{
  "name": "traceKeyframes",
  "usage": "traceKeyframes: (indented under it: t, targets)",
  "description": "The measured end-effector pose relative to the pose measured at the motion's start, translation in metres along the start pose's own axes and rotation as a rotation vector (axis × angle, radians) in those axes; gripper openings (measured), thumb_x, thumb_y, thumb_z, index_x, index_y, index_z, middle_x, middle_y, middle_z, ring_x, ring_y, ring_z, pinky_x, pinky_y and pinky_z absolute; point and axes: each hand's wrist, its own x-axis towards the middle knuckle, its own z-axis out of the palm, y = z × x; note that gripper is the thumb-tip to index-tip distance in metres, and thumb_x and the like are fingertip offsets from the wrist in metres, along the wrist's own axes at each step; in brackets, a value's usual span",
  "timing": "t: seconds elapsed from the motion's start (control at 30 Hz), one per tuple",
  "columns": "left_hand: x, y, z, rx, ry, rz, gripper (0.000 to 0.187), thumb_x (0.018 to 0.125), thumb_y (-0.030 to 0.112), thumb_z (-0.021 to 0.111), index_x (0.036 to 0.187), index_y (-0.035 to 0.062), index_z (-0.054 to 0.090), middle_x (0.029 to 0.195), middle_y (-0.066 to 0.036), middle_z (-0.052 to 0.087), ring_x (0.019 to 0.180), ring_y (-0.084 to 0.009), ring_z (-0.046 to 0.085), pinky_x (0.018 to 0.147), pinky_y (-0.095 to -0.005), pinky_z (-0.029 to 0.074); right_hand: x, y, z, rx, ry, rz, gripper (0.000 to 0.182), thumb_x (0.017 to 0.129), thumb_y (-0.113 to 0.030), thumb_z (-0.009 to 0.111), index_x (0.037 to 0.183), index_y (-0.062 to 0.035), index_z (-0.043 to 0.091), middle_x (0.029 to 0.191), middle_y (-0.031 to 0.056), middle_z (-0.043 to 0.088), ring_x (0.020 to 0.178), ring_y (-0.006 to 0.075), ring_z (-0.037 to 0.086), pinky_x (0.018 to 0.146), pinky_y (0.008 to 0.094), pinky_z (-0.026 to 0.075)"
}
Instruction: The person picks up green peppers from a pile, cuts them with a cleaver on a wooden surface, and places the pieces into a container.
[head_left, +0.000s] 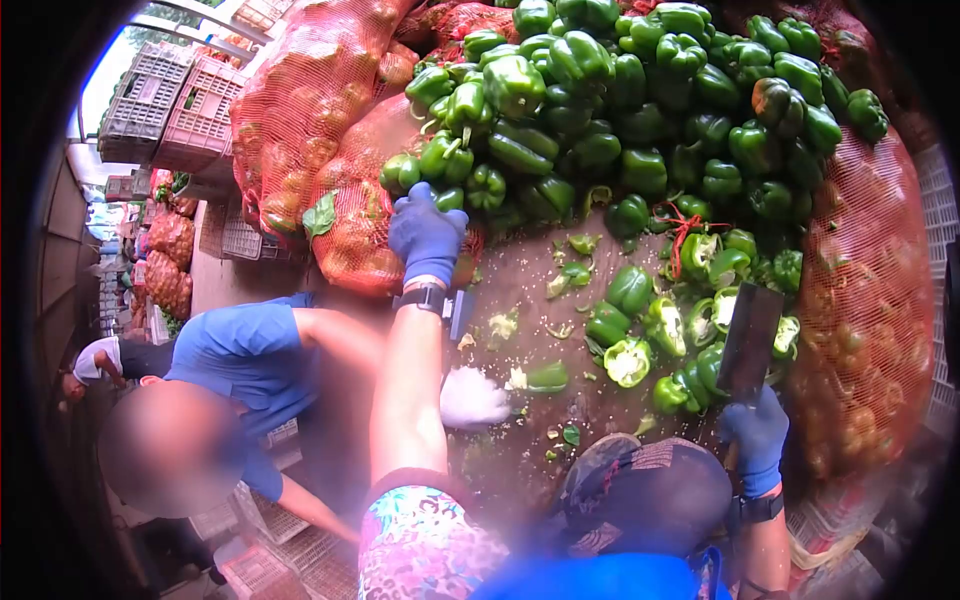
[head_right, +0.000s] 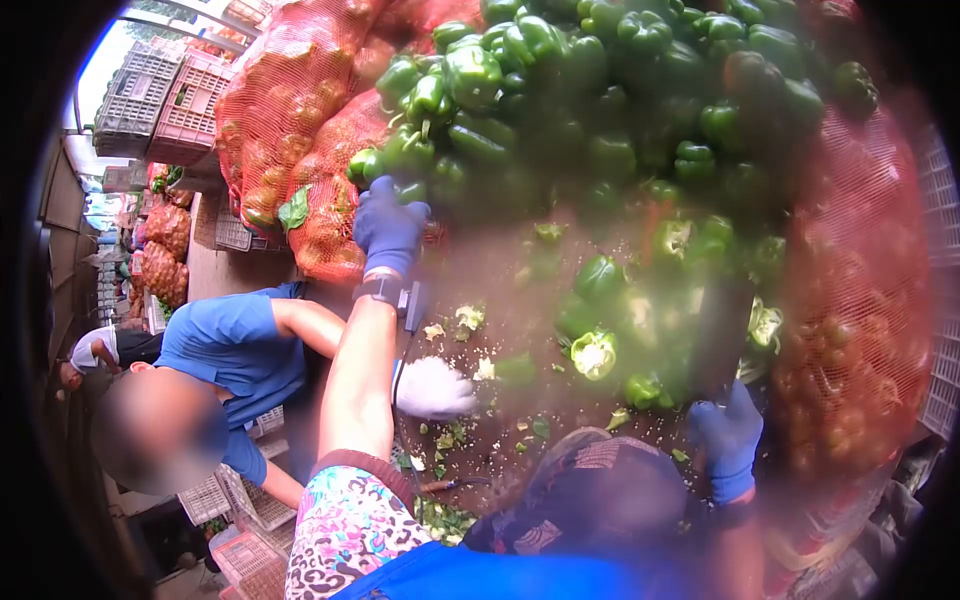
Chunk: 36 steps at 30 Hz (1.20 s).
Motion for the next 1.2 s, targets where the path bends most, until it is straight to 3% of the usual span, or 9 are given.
traceKeyframes:
  t: [0.1,0.3,0.47,0.7,0.8,0.83,0.9,1.03,1.2]
  targets:
    - [0.0,-0.035,0.032,-0.125,0.081,0.044,0.074,0.083,0.05,0.089,0.143,0.0183,0.059,0.127,-0.022,0.071,0.112,-0.0422,0.075,0.095,-0.0543,0.061,-0.007,-0.019,0.007,-0.041,-0.032,-0.018,0.04,0.088,-0.004,0.066,0.126,0.004,0.072,0.089,0.0031,0.071,0.069,0.0101,0.063,0.064,0.0277,0.053]
    - [0.011,0.032,-0.019,0.166,-0.123,-0.156,0.087,0.081,0.061,0.09,0.14,0.0075,0.055,0.128,-0.021,0.07,0.116,-0.0383,0.076,0.087,-0.055,0.063,-0.012,-0.023,0.006,-0.111,-0.04,-0.022,0.043,0.087,-0.002,0.064,0.129,0.0028,0.074,0.093,0.003,0.073,0.073,0.0088,0.063,0.065,0.027,0.053]
    - [0.025,0.05,-0.037,0.269,-0.123,-0.152,0.083,0.078,0.051,0.092,0.142,0.0057,0.065,0.139,-0.026,0.068,0.122,-0.0385,0.074,0.089,-0.0517,0.064,-0.013,-0.012,0.004,-0.144,-0.006,-0.033,0.041,0.086,0.0,0.064,0.126,0.0038,0.074,0.09,0.0018,0.072,0.07,0.0081,0.062,0.061,0.0273,0.052]
    - [-0.003,0.019,-0.034,-0.052,-0.062,-0.065,0.088,0.07,0.048,0.093,0.141,0.0043,0.064,0.135,-0.027,0.07,0.124,-0.0402,0.073,0.105,-0.0477,0.058,-0.026,-0.026,0.008,-0.06,0.004,0.017,0.039,0.087,0.0,0.065,0.124,0.0027,0.074,0.083,0.0019,0.071,0.063,0.0065,0.059,0.058,0.0251,0.048]
    - [-0.055,0.012,-0.029,-0.322,0.201,0.096,0.087,0.074,0.037,0.091,0.149,0.0054,0.061,0.134,-0.028,0.071,0.114,-0.041,0.075,0.102,-0.0472,0.059,-0.023,-0.054,0.011,0.022,0.012,-0.019,0.035,0.087,-0.001,0.065,0.122,0.0018,0.071,0.083,0.0022,0.069,0.064,0.0088,0.061,0.059,0.0258,0.05]
    - [-0.062,0.007,-0.01,-0.656,0.102,0.101,0.086,0.079,0.03,0.089,0.154,0.0041,0.057,0.133,-0.025,0.072,0.101,-0.0338,0.076,0.097,-0.043,0.061,-0.021,-0.067,0.012,0.047,0.001,-0.038,0.034,0.087,0.0,0.066,0.121,0.0011,0.07,0.083,0.0026,0.068,0.066,0.0098,0.063,0.059,0.0262,0.051]
    - [-0.078,0.022,0.025,-1.047,0.027,0.064,0.084,0.078,0.032,0.093,0.152,0.0079,0.06,0.128,-0.02,0.074,0.099,-0.0374,0.077,0.093,-0.0472,0.061,-0.009,-0.079,0.008,0.065,0.112,-0.261,0.032,0.089,0.002,0.065,0.121,0.0005,0.069,0.086,0.0044,0.071,0.067,0.0105,0.064,0.061,0.026,0.053]
    - [-0.103,0.065,0.048,-0.659,0.033,0.249,0.09,0.076,0.048,0.096,0.151,0.0119,0.06,0.14,-0.021,0.067,0.119,-0.0415,0.07,0.103,-0.0518,0.058,-0.024,-0.145,0.022,0.107,0.379,-0.571,0.026,0.094,0.004,0.07,0.12,0.0003,0.069,0.091,0.0083,0.075,0.074,0.0157,0.07,0.066,0.029,0.057]
    - [-0.087,0.105,0.062,-0.324,-0.424,0.315,0.094,0.077,0.055,0.092,0.154,0.0195,0.054,0.15,-0.022,0.058,0.13,-0.0482,0.063,0.105,-0.0562,0.056,-0.012,-0.106,0.011,0.047,0.29,-0.3,0.029,0.092,0.006,0.068,0.121,0.0007,0.068,0.089,0.007,0.073,0.07,0.0139,0.068,0.064,0.028,0.055]
